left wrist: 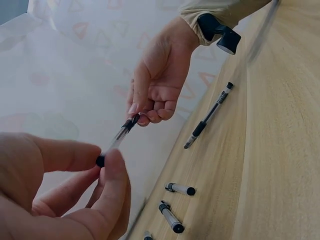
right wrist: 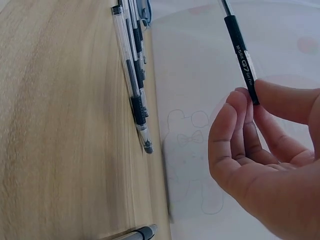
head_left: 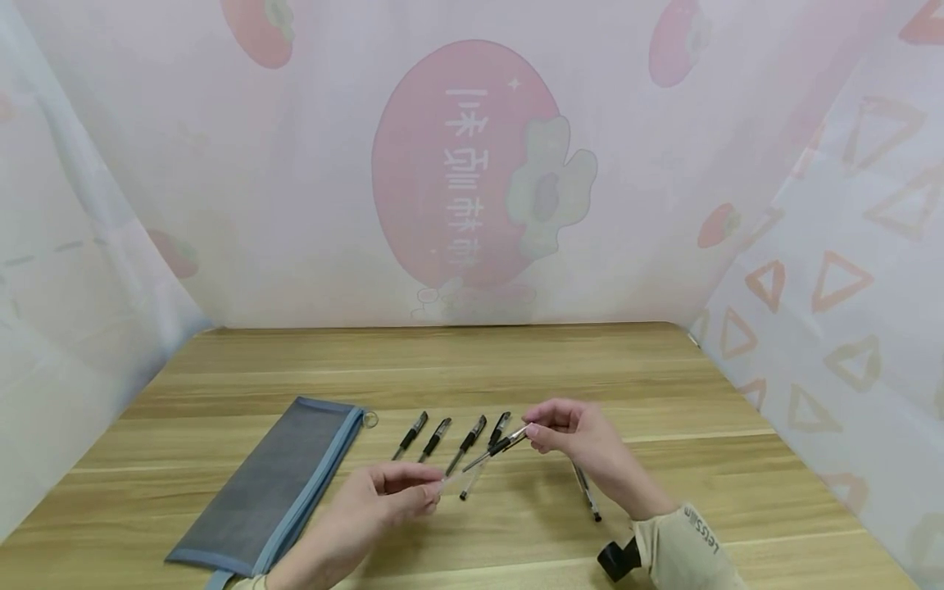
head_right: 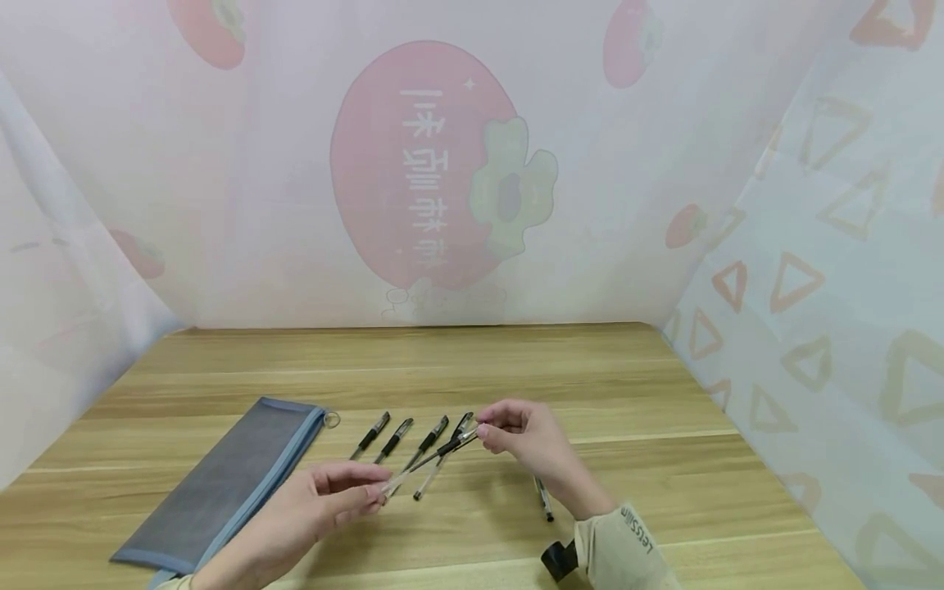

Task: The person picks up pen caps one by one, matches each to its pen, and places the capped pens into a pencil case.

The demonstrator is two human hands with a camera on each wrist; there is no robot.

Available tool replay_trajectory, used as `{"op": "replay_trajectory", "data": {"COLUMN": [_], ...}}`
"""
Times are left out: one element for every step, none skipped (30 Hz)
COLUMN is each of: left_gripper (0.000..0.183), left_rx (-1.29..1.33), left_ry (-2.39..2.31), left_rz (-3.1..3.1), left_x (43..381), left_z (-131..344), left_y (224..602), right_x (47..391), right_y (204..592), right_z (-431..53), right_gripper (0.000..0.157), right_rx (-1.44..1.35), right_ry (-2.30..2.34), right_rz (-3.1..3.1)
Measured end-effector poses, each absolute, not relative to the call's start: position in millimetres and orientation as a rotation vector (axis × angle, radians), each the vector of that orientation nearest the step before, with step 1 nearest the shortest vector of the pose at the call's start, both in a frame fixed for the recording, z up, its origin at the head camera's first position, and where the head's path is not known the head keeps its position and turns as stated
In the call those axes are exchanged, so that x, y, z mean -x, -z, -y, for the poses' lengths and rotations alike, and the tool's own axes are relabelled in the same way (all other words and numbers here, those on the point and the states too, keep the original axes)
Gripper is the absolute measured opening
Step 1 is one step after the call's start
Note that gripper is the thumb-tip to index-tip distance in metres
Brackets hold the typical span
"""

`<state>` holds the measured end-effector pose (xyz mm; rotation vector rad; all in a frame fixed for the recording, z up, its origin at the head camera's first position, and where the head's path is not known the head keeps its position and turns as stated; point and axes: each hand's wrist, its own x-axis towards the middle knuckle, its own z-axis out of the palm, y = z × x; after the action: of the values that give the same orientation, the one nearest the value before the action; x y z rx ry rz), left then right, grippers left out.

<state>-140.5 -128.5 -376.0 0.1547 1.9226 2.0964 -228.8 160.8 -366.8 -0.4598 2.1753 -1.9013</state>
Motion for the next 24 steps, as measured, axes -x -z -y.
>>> {"op": "replay_trajectory", "data": {"left_gripper": [0.037,0.039,0.040,0.041,0.042,0.042,0.041,0.040,0.039,0.038,0.037,0.036,0.036,0.035,0.036,0.035,0.034,0.033,0.032,0.032,0.031,0.030,0.030,0.031], "left_rx": [-0.123,-0.090,-0.050,-0.010,0.038,0.080,0.119,0.153,0.182,0.202,0.217,0.223,0.227,0.233,0.240,0.244,0.250,0.259,0.268,0.276,0.288,0.293,0.300,0.307], "left_ry": [-2.115,-2.132,-2.142,-2.158,-2.174,-2.190,-2.218,-2.245,-2.271,-2.299,-2.318,-2.337,-2.348,-2.349,-2.347,-2.350,-2.358,-2.364,-2.375,-2.388,-2.401,-2.420,-2.435,-2.442], "left_rz": [-1.932,-1.943,-1.959,-1.971,-1.982,-1.992,-1.988,-1.981,-1.973,-1.959,-1.951,-1.936,-1.931,-1.931,-1.933,-1.935,-1.934,-1.939,-1.939,-1.934,-1.927,-1.917,-1.904,-1.898], "left_x": [141.0,141.5,141.8,142.0,142.4,142.6,142.9,143.1,143.4,143.7,143.9,144.2,144.4,144.5,144.4,144.4,144.4,144.4,144.2,143.9,143.7,143.6,143.5,143.3], "left_z": [128.3,128.4,128.3,128.2,128.1,128.0,127.8,127.6,127.0,126.5,126.1,125.6,125.4,125.2,125.1,125.0,124.9,124.8,124.7,124.7,124.8,125.1,125.5,125.9], "left_y": [376.0,375.9,375.8,375.6,375.3,375.2,375.1,375.2,375.2,375.3,375.4,375.6,375.9,376.1,376.1,376.1,376.1,376.2,376.1,375.8,375.4,375.1,374.8,374.5], "right_x": [228.8,228.7,228.7,228.8,228.9,229.0,229.1,229.2,229.4,229.7,229.8,229.9,230.0,230.0,230.0,229.8,229.6,229.5,229.4,229.2,229.0,228.8,228.9,228.8], "right_y": [367.1,367.2,367.4,367.7,367.9,368.1,368.1,368.2,368.2,368.5,368.5,368.5,368.6,368.7,368.8,368.8,368.7,368.7,368.7,368.5,368.2,367.9,368.0,367.9], "right_z": [-160.7,-160.7,-160.8,-161.0,-161.1,-161.4,-161.7,-162.0,-162.3,-162.6,-162.8,-163.0,-163.1,-163.1,-163.2,-163.1,-163.1,-163.0,-162.8,-162.6,-162.4,-162.1,-161.9,-161.7], "right_gripper": [0.024,0.024,0.024,0.023,0.023,0.024,0.024,0.025,0.025,0.026,0.028,0.030,0.031,0.032,0.033,0.034,0.034,0.034,0.034,0.034,0.034,0.033,0.032,0.032], "right_rx": [0.464,0.469,0.474,0.476,0.476,0.478,0.484,0.492,0.499,0.506,0.514,0.522,0.527,0.528,0.529,0.530,0.531,0.532,0.531,0.530,0.531,0.529,0.526,0.523], "right_ry": [1.897,1.893,1.889,1.884,1.882,1.879,1.879,1.882,1.889,1.900,1.913,1.927,1.942,1.955,1.967,1.975,1.982,1.987,1.989,1.990,1.991,1.990,1.989,1.986], "right_rz": [-2.178,-2.179,-2.181,-2.181,-2.177,-2.173,-2.166,-2.155,-2.141,-2.125,-2.108,-2.091,-2.073,-2.058,-2.047,-2.039,-2.031,-2.025,-2.023,-2.021,-2.021,-2.023,-2.025,-2.031]}}
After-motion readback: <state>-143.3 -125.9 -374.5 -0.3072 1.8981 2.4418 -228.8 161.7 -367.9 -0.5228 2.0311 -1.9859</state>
